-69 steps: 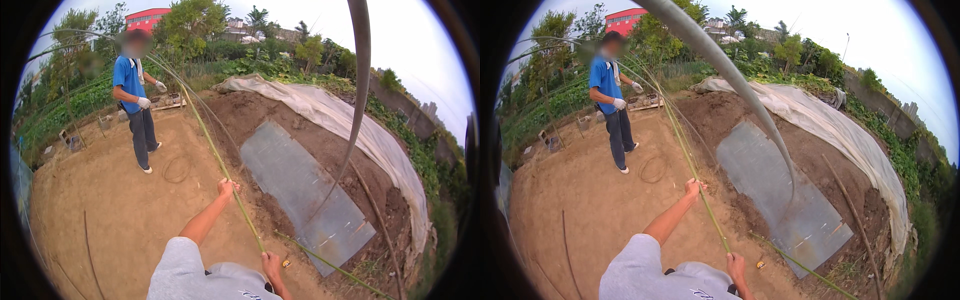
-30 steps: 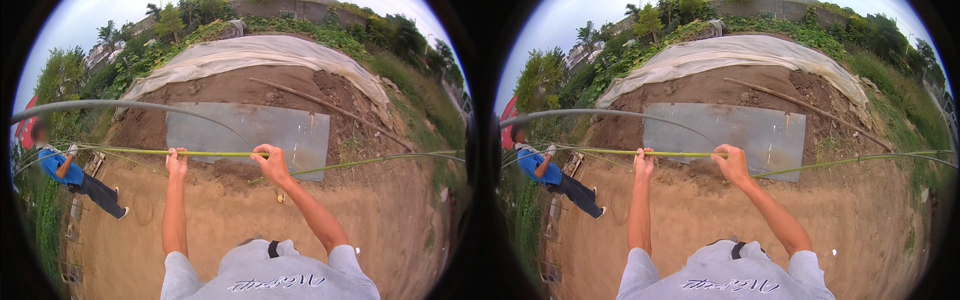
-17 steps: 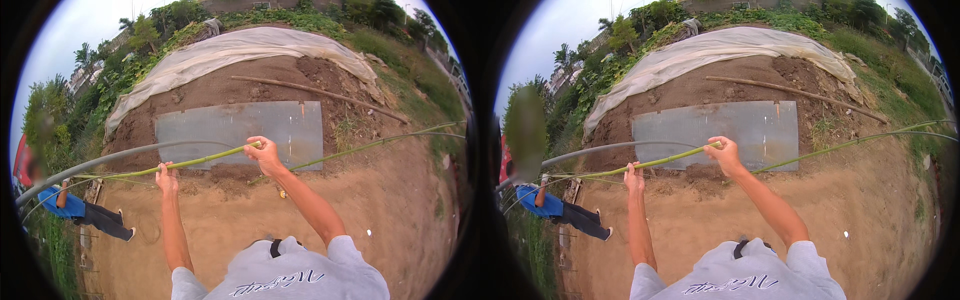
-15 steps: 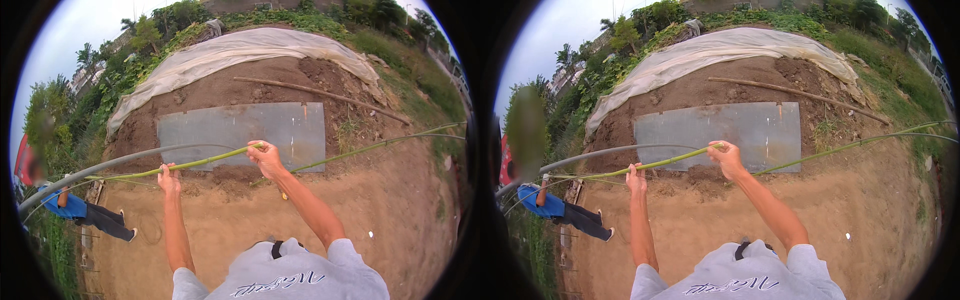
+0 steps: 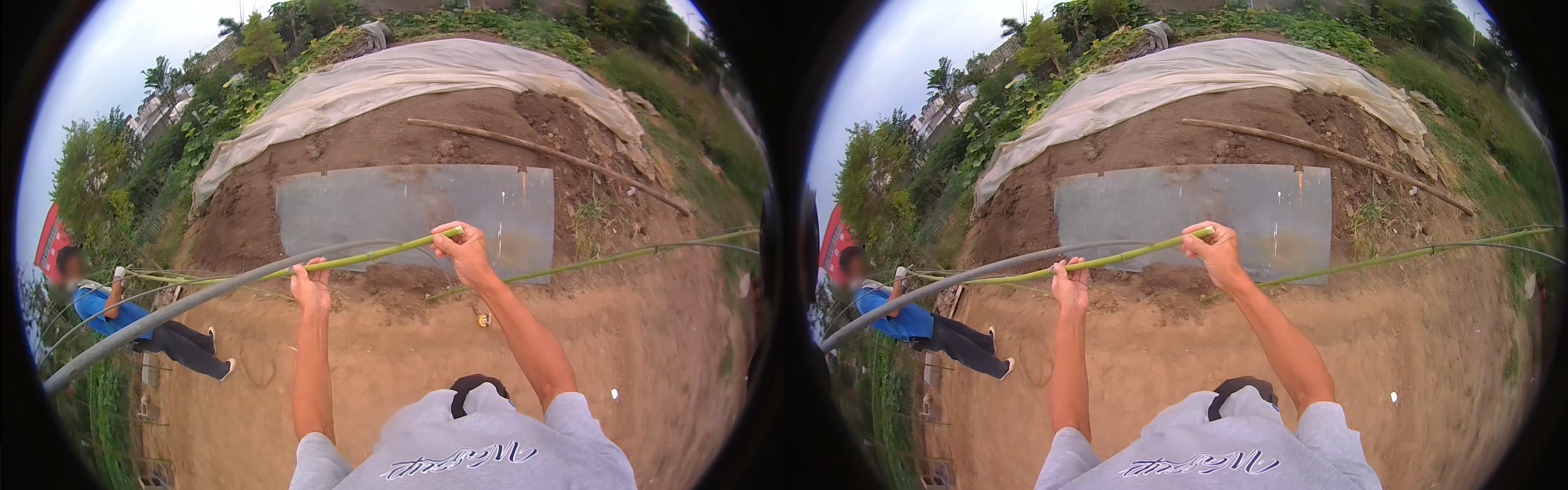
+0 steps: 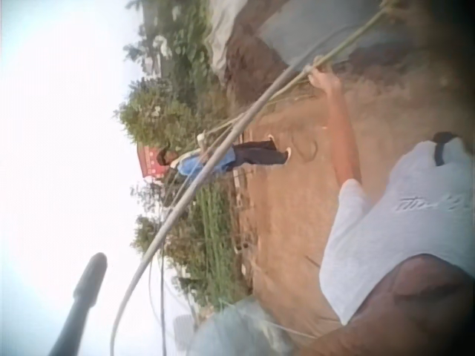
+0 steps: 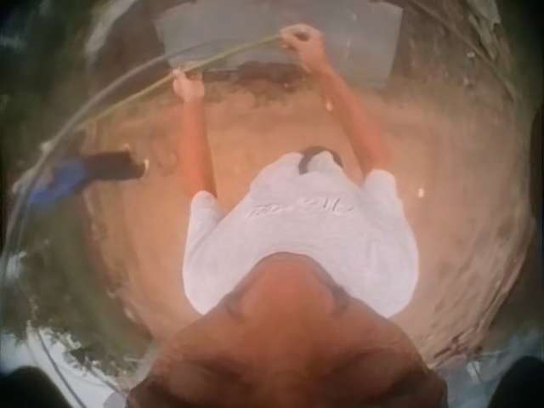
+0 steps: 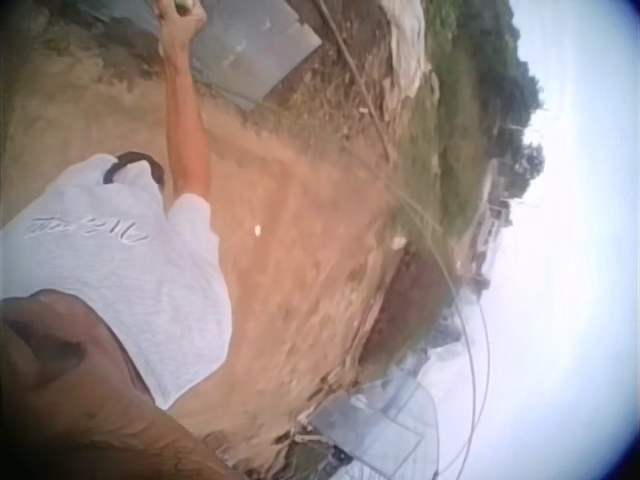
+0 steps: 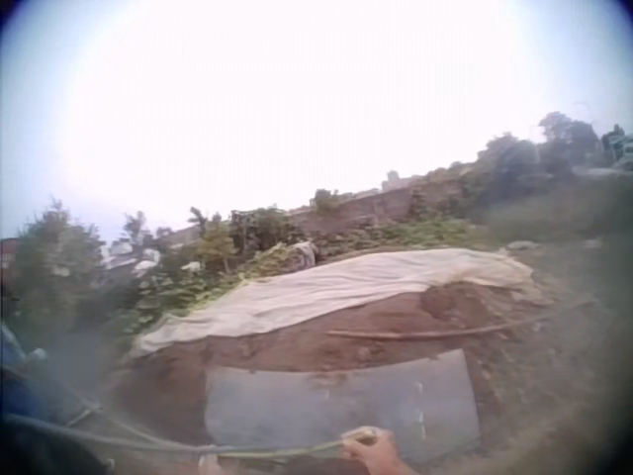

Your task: The person holds and aligns long bamboo poles with metal arches to assemble a greenhouse frame. They repeatedly position the poles, adjust their grip, and coordinate with another person to fit the components together.

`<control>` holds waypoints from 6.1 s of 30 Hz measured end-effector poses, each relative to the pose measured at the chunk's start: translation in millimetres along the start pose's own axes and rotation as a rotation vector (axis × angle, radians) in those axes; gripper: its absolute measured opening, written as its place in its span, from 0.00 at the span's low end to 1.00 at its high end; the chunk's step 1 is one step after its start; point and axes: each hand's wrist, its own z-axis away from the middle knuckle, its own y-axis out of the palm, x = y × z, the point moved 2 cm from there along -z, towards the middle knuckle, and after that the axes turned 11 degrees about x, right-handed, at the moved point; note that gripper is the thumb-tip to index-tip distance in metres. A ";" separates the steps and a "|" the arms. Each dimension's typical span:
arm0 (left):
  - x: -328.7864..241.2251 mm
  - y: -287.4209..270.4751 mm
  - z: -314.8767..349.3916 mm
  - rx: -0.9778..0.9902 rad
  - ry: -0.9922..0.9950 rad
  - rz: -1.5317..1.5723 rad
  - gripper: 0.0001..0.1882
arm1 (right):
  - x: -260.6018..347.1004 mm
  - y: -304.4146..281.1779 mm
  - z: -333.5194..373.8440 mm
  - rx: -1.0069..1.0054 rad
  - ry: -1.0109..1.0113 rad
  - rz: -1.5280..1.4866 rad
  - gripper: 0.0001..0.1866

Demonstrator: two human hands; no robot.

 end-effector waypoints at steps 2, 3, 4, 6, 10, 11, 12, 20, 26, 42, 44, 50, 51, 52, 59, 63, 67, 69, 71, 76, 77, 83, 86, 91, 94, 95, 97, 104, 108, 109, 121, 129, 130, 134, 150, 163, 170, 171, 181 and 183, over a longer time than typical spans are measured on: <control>18.9 30.4 18.9 0.058 -0.088 0.037 0.21 | 0.3 -5.7 -0.3 0.018 -0.018 -0.001 0.07; 28.3 50.0 34.2 0.102 -0.139 0.033 0.20 | -0.9 -7.2 -0.5 0.025 -0.022 0.000 0.07; 36.8 68.3 48.6 0.146 -0.188 0.032 0.20 | -1.7 -8.4 -1.0 0.036 -0.025 0.002 0.07; 49.4 90.0 64.0 0.167 -0.231 -0.061 0.18 | 1.1 -8.7 -5.2 0.059 -0.022 0.024 0.07; 63.4 110.4 68.6 0.177 -0.284 -0.048 0.16 | 13.6 -5.1 1.4 0.042 0.050 0.092 0.06; 67.1 111.4 69.2 0.191 -0.306 -0.046 0.16 | 16.6 -7.7 1.7 0.026 0.072 0.108 0.06; 68.1 109.3 69.3 0.196 -0.319 -0.050 0.16 | 19.7 -8.7 1.5 0.047 0.112 0.137 0.06; 69.7 102.5 86.5 0.140 -0.272 -0.104 0.17 | 59.0 -10.0 -24.8 0.520 0.789 0.088 0.09; 63.4 98.7 102.5 0.008 -0.223 -0.164 0.18 | 65.4 18.6 -22.7 0.920 0.331 1.188 0.10; 63.6 82.3 119.3 0.042 -0.230 -0.329 0.13 | -13.8 -1.0 11.4 0.816 0.553 0.708 0.15; 61.0 81.8 119.0 0.065 -0.235 -0.342 0.12 | -18.7 -2.7 14.4 0.825 0.658 0.524 0.17; 56.3 98.9 122.8 0.310 -0.092 -0.081 0.15 | 26.5 14.5 -6.6 0.811 1.190 0.264 0.16; 54.7 107.0 124.0 0.365 -0.053 -0.026 0.16 | 27.9 15.4 -8.9 0.811 1.201 0.240 0.16; 54.9 112.8 124.1 0.389 -0.033 0.005 0.17 | 28.8 15.9 -10.9 0.810 1.211 0.215 0.16; 62.9 134.9 126.5 0.512 0.010 0.056 0.19 | 27.3 14.2 -22.6 0.833 1.252 0.073 0.15; 75.8 139.0 127.6 0.623 -0.010 0.052 0.23 | 32.5 14.6 -23.4 0.838 1.266 -0.041 0.15; 90.6 149.4 127.3 0.596 0.027 -0.014 0.26 | 34.6 15.0 -30.4 0.813 1.270 -0.057 0.15; 94.6 148.9 123.4 0.555 0.096 -0.079 0.26 | 33.2 11.6 -32.4 0.805 1.287 -0.040 0.15; 97.3 142.6 116.9 0.541 0.155 -0.176 0.26 | 42.4 15.3 -39.2 0.826 1.244 0.057 0.15; 94.5 156.0 115.5 0.431 0.086 0.032 0.24 | 40.2 16.2 -42.5 0.816 0.781 0.589 0.14; 92.8 157.2 115.0 0.408 0.084 0.064 0.24 | 35.4 16.1 -34.3 0.788 0.439 0.848 0.13; 108.8 151.6 97.3 0.323 0.107 -0.175 0.24 | 55.4 31.4 -10.2 0.520 -0.307 1.495 0.11; 109.0 150.7 100.4 0.264 0.123 -0.242 0.25 | 49.5 26.6 -9.7 0.535 -0.296 1.533 0.11; 106.7 125.1 101.3 0.264 0.287 -0.381 0.27 | 42.3 28.9 -10.9 0.583 -0.240 1.502 0.13; 79.5 146.1 99.4 0.264 0.362 -0.423 0.30 | 46.4 30.8 -13.4 0.583 -0.157 1.502 0.14; 78.9 148.2 97.3 0.323 0.364 -0.384 0.31 | 45.9 30.3 -14.8 0.584 -0.148 1.495 0.14; 81.4 154.3 92.6 0.444 0.364 -0.304 0.33 | 45.3 28.6 -18.7 0.582 -0.129 1.484 0.14; 107.3 126.8 67.7 0.581 0.299 -0.359 0.34 | 48.8 28.7 -32.7 0.607 -0.031 1.427 0.14; 100.6 131.3 68.6 0.573 0.260 -0.359 0.34 | 44.1 25.7 -37.5 0.609 -0.002 1.410 0.13; 99.7 131.7 67.6 0.581 0.262 -0.371 0.34 | 43.9 23.7 -37.8 0.608 -0.005 1.409 0.13; 98.0 146.9 68.1 0.523 0.271 -0.276 0.31 | 59.0 -15.0 -26.1 0.326 -0.277 1.291 0.21; 101.5 141.6 63.1 0.596 0.294 -0.262 0.27 | 59.2 16.1 -16.1 0.451 -0.510 1.514 0.23; 103.2 140.9 62.3 0.612 0.309 -0.255 0.25 | 50.7 20.4 -18.8 0.490 -0.509 1.534 0.23; 103.5 135.0 66.7 0.511 0.191 -0.254 0.28 | 30.6 31.5 -30.3 0.573 -0.444 1.621 0.18; 87.5 111.8 64.0 0.750 -0.013 0.056 0.29 | 18.6 29.5 -41.4 0.700 0.276 1.387 0.14; 80.8 124.9 67.8 0.741 0.002 -0.070 0.25 | 14.4 19.8 -58.0 0.702 0.774 0.838 0.19; 101.2 136.9 71.7 0.561 0.105 0.014 0.16 | 11.0 7.0 -64.9 0.706 0.861 0.654 0.19; 105.1 135.2 70.1 0.548 0.136 0.012 0.16 | 11.2 7.1 -67.2 0.721 0.851 0.645 0.20; 109.6 146.0 62.1 0.458 0.153 -0.027 0.17 | 8.9 -2.7 -85.6 0.786 0.997 0.586 0.21; 114.4 144.5 61.0 0.419 0.202 -0.004 0.17 | 19.8 5.2 -87.1 0.784 1.069 0.543 0.21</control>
